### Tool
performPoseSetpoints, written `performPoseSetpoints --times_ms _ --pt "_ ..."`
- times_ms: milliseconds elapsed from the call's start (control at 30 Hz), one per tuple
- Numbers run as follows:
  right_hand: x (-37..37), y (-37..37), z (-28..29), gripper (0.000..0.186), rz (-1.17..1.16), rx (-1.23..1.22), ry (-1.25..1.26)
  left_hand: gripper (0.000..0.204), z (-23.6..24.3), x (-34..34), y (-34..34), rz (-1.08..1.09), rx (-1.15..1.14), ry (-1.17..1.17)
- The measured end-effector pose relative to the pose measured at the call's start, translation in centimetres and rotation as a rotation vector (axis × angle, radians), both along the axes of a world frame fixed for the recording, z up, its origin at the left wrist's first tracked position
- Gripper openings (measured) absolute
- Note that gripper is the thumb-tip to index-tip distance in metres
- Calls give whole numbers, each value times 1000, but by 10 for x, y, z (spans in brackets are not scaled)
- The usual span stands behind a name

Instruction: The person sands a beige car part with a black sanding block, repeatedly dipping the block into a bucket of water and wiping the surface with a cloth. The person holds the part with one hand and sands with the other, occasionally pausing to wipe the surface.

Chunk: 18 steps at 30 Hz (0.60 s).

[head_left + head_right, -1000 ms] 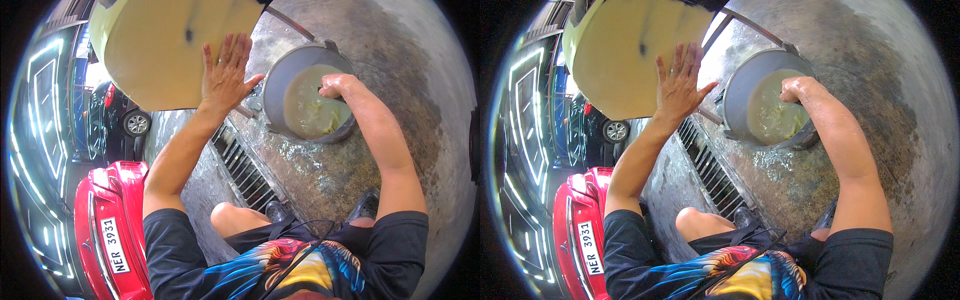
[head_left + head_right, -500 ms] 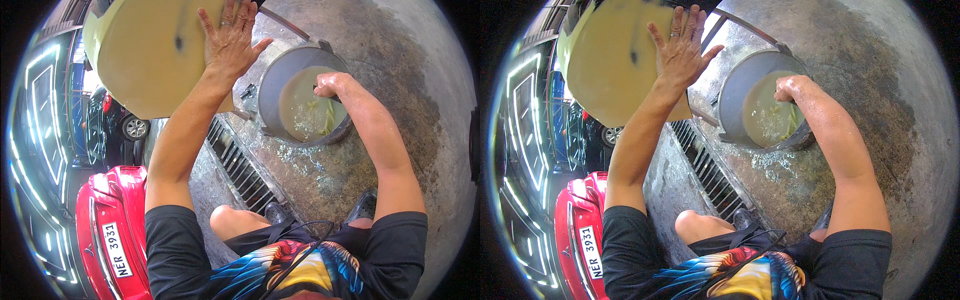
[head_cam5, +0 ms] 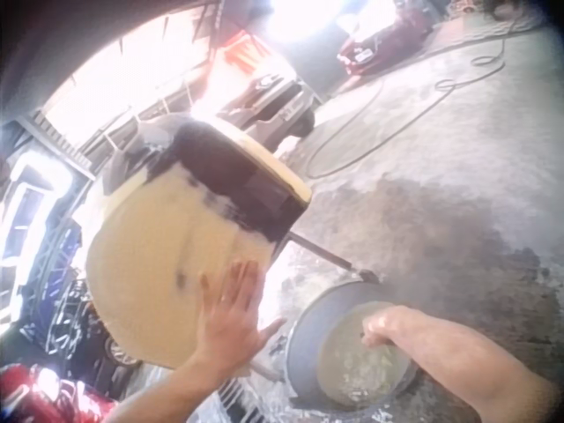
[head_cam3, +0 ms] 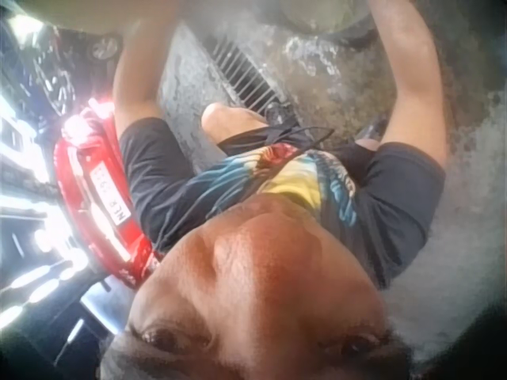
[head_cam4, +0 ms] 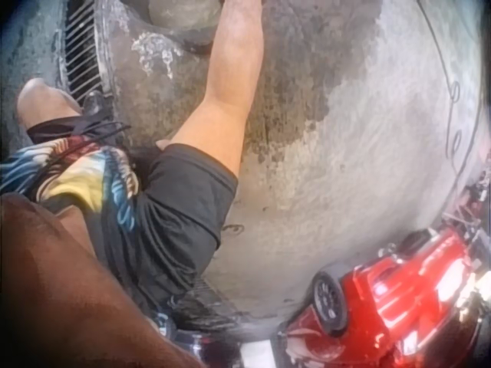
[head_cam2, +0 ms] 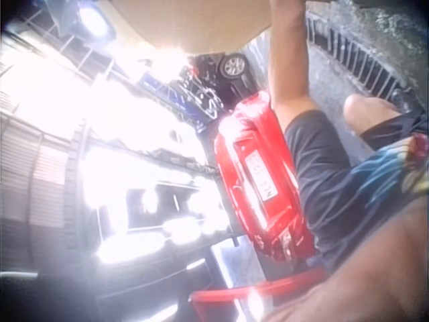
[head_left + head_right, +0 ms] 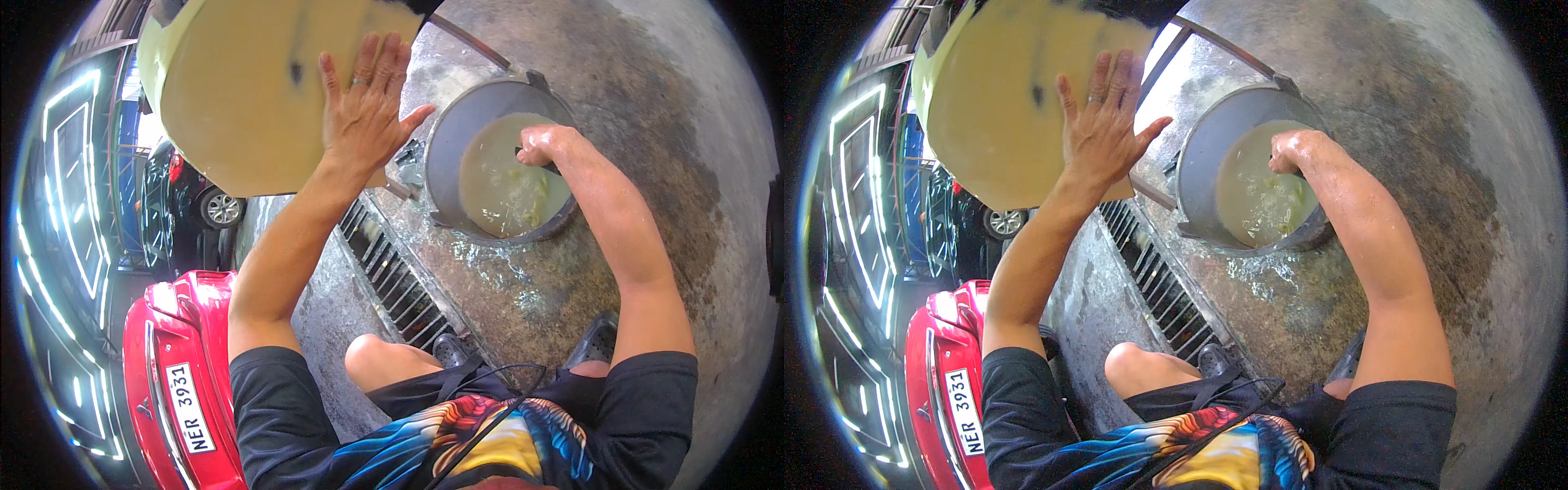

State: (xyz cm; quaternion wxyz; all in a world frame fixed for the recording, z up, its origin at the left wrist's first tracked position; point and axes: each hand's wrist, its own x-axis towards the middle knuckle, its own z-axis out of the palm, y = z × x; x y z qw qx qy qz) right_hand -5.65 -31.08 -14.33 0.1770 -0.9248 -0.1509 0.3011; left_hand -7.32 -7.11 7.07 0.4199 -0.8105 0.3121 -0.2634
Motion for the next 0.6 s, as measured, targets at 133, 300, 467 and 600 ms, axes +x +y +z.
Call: performPoseSetpoints --times_ms 133,300,467,600 --pt "0 -1 -3 46 30 31 -51 94 13 25 -22 -69 -15 -58" --pt "2 -4 -3 46 4 38 -68 84 28 44 -51 -251 -149 -107" --pt "3 -4 -3 51 3 103 -153 93 14 32 -38 -54 -17 -96" --pt "3 -3 -2 55 42 17 -75 93 -15 -2 5 -61 -29 44"
